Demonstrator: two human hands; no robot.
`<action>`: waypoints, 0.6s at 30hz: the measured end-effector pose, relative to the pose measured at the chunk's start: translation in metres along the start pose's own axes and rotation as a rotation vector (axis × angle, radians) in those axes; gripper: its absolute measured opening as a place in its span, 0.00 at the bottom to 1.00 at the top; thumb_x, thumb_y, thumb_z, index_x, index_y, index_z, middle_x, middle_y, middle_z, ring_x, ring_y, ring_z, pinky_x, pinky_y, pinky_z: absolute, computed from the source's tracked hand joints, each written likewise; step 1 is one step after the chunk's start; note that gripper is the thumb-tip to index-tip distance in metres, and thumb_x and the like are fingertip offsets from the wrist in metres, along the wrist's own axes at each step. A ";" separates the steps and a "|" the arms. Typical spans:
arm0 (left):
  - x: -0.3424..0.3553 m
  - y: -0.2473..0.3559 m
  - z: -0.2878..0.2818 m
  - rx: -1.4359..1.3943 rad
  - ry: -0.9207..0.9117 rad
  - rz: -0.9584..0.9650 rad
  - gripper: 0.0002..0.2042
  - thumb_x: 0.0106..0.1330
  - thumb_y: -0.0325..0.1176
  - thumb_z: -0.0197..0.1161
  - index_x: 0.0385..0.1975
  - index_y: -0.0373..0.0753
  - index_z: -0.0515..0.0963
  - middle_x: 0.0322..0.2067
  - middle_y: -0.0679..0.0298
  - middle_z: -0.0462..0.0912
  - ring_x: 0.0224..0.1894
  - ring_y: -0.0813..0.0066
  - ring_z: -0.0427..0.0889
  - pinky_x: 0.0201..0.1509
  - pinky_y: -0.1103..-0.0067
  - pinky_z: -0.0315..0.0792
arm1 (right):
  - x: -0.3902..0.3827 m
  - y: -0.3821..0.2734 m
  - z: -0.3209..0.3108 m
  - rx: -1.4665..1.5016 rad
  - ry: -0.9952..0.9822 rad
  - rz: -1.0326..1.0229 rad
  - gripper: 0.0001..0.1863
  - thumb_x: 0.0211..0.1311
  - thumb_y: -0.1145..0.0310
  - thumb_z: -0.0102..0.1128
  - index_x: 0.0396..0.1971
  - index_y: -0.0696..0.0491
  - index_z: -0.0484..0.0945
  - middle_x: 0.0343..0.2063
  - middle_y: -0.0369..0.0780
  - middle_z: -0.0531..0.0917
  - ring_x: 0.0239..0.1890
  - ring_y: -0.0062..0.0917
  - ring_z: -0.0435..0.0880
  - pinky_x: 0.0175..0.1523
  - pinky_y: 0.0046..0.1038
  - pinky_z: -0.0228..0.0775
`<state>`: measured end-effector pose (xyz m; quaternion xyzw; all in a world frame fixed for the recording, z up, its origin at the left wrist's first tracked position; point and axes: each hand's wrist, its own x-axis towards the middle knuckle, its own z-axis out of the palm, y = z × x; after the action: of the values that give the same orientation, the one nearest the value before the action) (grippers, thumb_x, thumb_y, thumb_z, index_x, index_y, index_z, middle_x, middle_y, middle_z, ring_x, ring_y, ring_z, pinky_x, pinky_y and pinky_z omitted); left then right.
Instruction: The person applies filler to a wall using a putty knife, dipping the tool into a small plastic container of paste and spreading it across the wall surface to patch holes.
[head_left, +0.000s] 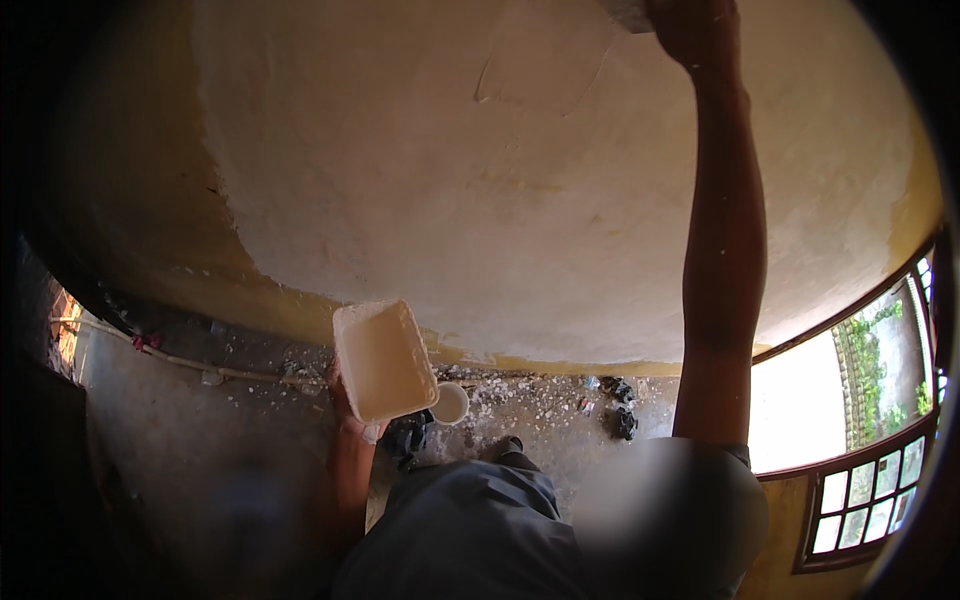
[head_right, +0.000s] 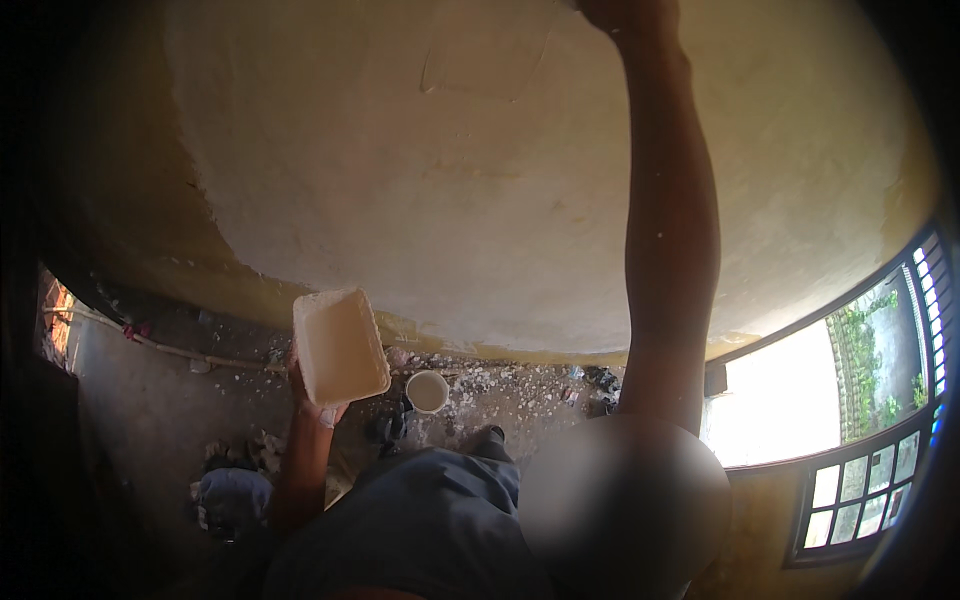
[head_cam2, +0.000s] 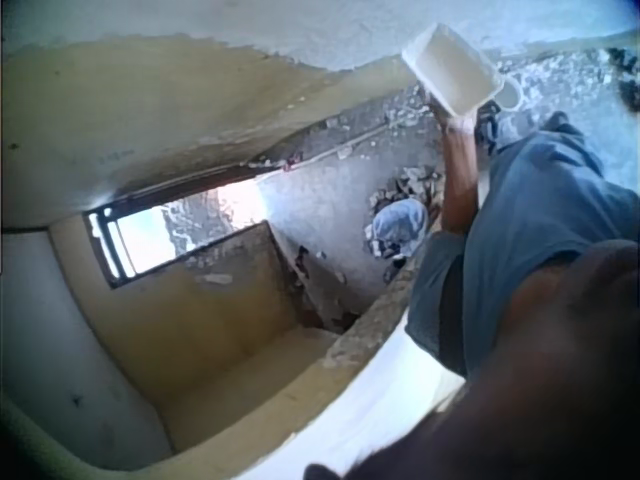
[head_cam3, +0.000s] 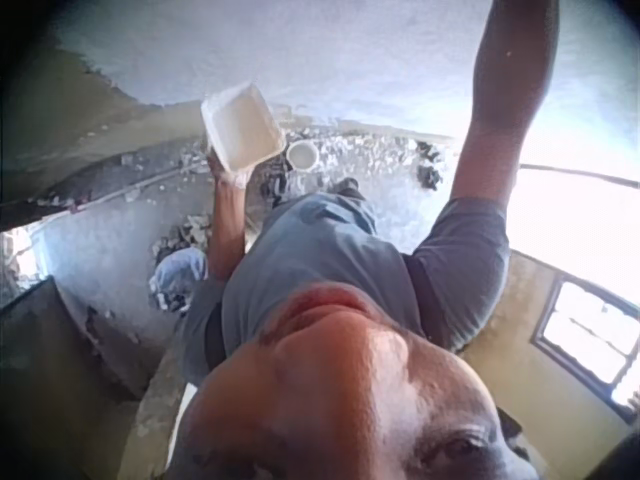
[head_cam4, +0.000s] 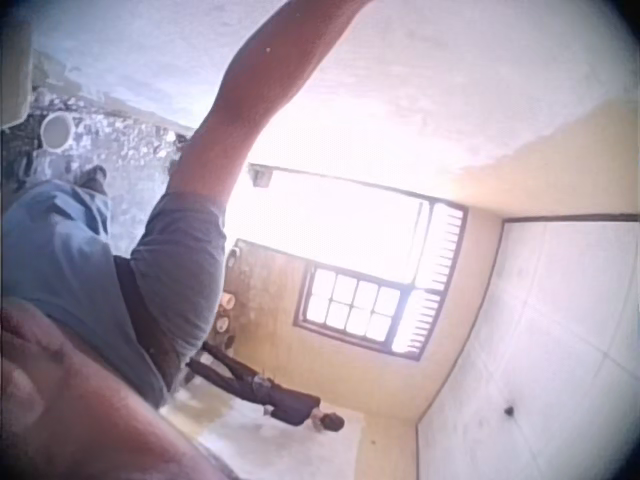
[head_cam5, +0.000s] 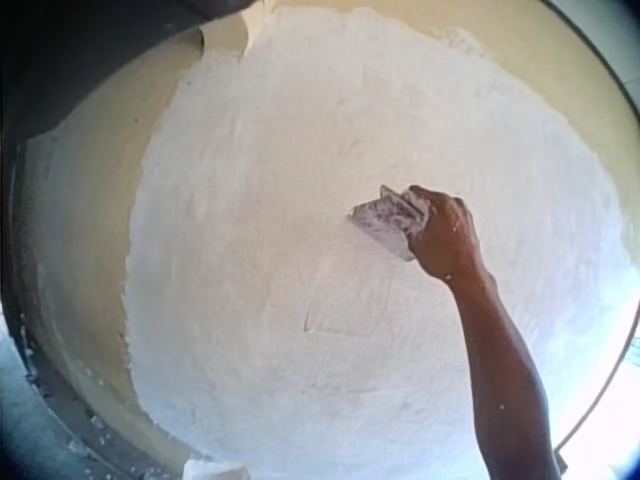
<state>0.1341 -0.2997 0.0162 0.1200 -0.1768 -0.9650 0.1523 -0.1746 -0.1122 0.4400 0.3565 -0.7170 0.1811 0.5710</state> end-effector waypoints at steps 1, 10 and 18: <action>-0.003 -0.001 0.012 -0.011 0.032 0.000 0.22 0.74 0.50 0.45 0.56 0.41 0.73 0.48 0.60 0.80 0.48 0.62 0.82 0.50 0.66 0.81 | 0.008 0.018 0.000 -0.180 0.158 -0.159 0.24 0.50 0.78 0.67 0.51 0.62 0.77 0.42 0.51 0.85 0.47 0.39 0.85 0.52 0.32 0.79; -0.009 0.001 -0.034 0.047 0.042 0.062 0.24 0.74 0.51 0.44 0.59 0.41 0.71 0.51 0.61 0.78 0.52 0.62 0.79 0.54 0.64 0.77 | -0.144 -0.079 0.064 0.134 -0.443 -0.059 0.15 0.55 0.70 0.68 0.44 0.48 0.80 0.33 0.46 0.84 0.40 0.43 0.83 0.41 0.41 0.78; -0.016 0.002 -0.056 0.002 0.145 0.054 0.24 0.74 0.52 0.42 0.58 0.43 0.71 0.51 0.63 0.79 0.51 0.64 0.79 0.55 0.66 0.76 | -0.020 -0.017 0.046 0.168 -0.108 0.149 0.26 0.50 0.77 0.69 0.52 0.62 0.76 0.44 0.51 0.84 0.48 0.41 0.84 0.53 0.36 0.78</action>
<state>0.1651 -0.3133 -0.0315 0.1848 -0.1696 -0.9491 0.1903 -0.1918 -0.1485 0.4060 0.3579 -0.7536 0.2629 0.4846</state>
